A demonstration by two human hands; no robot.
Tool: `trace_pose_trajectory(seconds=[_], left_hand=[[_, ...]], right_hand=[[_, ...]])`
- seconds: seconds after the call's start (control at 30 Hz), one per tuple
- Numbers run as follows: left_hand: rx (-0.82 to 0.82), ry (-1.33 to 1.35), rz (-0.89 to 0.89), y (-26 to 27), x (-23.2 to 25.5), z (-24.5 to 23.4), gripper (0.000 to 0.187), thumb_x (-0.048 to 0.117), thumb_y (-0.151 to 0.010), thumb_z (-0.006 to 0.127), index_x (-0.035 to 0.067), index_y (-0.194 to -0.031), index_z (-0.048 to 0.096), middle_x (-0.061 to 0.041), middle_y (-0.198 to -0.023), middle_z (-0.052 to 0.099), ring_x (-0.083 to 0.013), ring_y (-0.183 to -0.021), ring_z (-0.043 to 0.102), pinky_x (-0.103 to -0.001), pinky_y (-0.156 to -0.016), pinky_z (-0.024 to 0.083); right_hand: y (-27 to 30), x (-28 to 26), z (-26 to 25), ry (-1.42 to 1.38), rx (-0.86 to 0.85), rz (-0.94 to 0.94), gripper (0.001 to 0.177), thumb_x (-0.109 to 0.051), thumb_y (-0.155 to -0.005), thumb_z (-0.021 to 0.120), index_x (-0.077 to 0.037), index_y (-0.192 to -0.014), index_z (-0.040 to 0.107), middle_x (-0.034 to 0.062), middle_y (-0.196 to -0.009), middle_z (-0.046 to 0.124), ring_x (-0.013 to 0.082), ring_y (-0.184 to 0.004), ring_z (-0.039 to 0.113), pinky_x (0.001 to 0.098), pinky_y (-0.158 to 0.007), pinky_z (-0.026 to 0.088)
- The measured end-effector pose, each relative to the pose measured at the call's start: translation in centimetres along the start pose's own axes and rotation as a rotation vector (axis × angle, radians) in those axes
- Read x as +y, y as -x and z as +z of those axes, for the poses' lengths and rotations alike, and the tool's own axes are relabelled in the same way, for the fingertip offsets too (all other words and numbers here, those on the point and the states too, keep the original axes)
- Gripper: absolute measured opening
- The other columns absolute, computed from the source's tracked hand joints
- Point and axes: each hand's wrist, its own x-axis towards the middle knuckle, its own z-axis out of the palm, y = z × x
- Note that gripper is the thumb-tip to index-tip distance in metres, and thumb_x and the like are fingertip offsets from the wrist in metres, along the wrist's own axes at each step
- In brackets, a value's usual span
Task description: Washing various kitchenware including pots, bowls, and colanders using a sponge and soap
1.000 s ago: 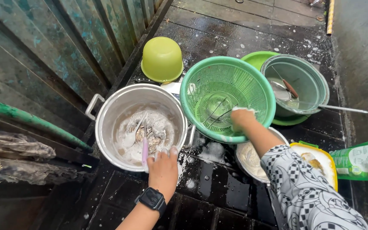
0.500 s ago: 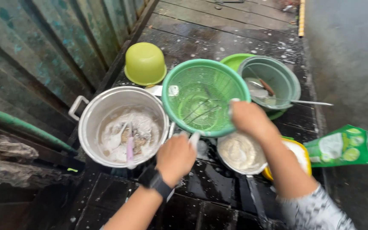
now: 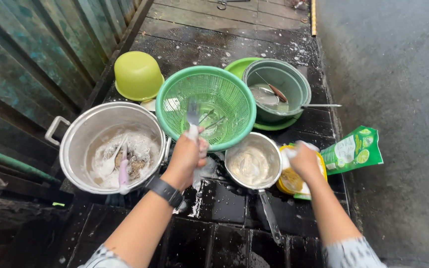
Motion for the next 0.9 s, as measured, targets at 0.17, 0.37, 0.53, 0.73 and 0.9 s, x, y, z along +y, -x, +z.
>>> trace_pose_trajectory(seconds=[0.17, 0.37, 0.53, 0.73, 0.9], left_hand=[[-0.087, 0.017, 0.001, 1.4, 0.7, -0.3, 0.040, 0.032, -0.107, 0.044, 0.006, -0.134, 0.058, 0.003, -0.081, 0.061, -0.0036, -0.060, 0.045, -0.019, -0.047, 0.036], [-0.080, -0.136, -0.021, 3.0, 2.3, 0.2, 0.038, 0.031, -0.101, 0.052, 0.012, -0.132, 0.063, 0.003, -0.099, 0.077, -0.0006, -0.064, 0.058, -0.017, -0.050, 0.040], [-0.062, -0.118, -0.001, 2.1, 1.3, -1.9, 0.039, 0.034, -0.104, 0.045, 0.010, -0.129, 0.063, -0.004, -0.084, 0.074, -0.0046, -0.053, 0.046, -0.019, -0.044, 0.033], [-0.013, -0.141, 0.061, 1.0, -0.3, -2.7, 0.035, 0.028, -0.107, 0.042, 0.007, -0.129, 0.061, 0.001, -0.078, 0.058, -0.0041, -0.057, 0.041, -0.021, -0.046, 0.036], [-0.025, -0.180, -0.015, 2.5, 0.9, -1.5, 0.036, 0.025, -0.104, 0.042, 0.017, -0.136, 0.056, -0.001, -0.094, 0.072, -0.0017, -0.064, 0.052, -0.018, -0.051, 0.045]], right_hand=[[-0.7, 6.5, 5.4, -0.106, 0.029, 0.317, 0.109, -0.051, -0.071, 0.091, -0.002, -0.148, 0.032, 0.0322, -0.138, 0.050, 0.0445, -0.128, 0.047, 0.0460, -0.106, 0.040], [0.9, 5.6, 6.8, -0.129, -0.059, 0.547, 0.111, -0.034, -0.068, 0.087, -0.026, -0.163, 0.030, 0.0284, -0.145, 0.051, 0.0439, -0.134, 0.048, 0.0441, -0.112, 0.041], [-0.2, 8.8, 6.8, -0.082, 0.014, 0.457, 0.080, -0.026, -0.068, 0.085, -0.017, -0.143, 0.058, 0.0189, -0.127, 0.071, 0.0391, -0.121, 0.065, 0.0449, -0.105, 0.050], [-1.7, 11.2, 4.7, -0.163, 0.142, 0.517, 0.054, -0.034, -0.086, 0.077, 0.003, -0.124, 0.068, 0.0282, -0.120, 0.070, 0.0426, -0.109, 0.068, 0.0473, -0.094, 0.053], [-3.3, 11.7, 4.4, -0.369, 0.086, 0.532, 0.050, -0.025, -0.082, 0.078, 0.011, -0.115, 0.067, 0.0276, -0.111, 0.071, 0.0360, -0.098, 0.072, 0.0427, -0.084, 0.057]])
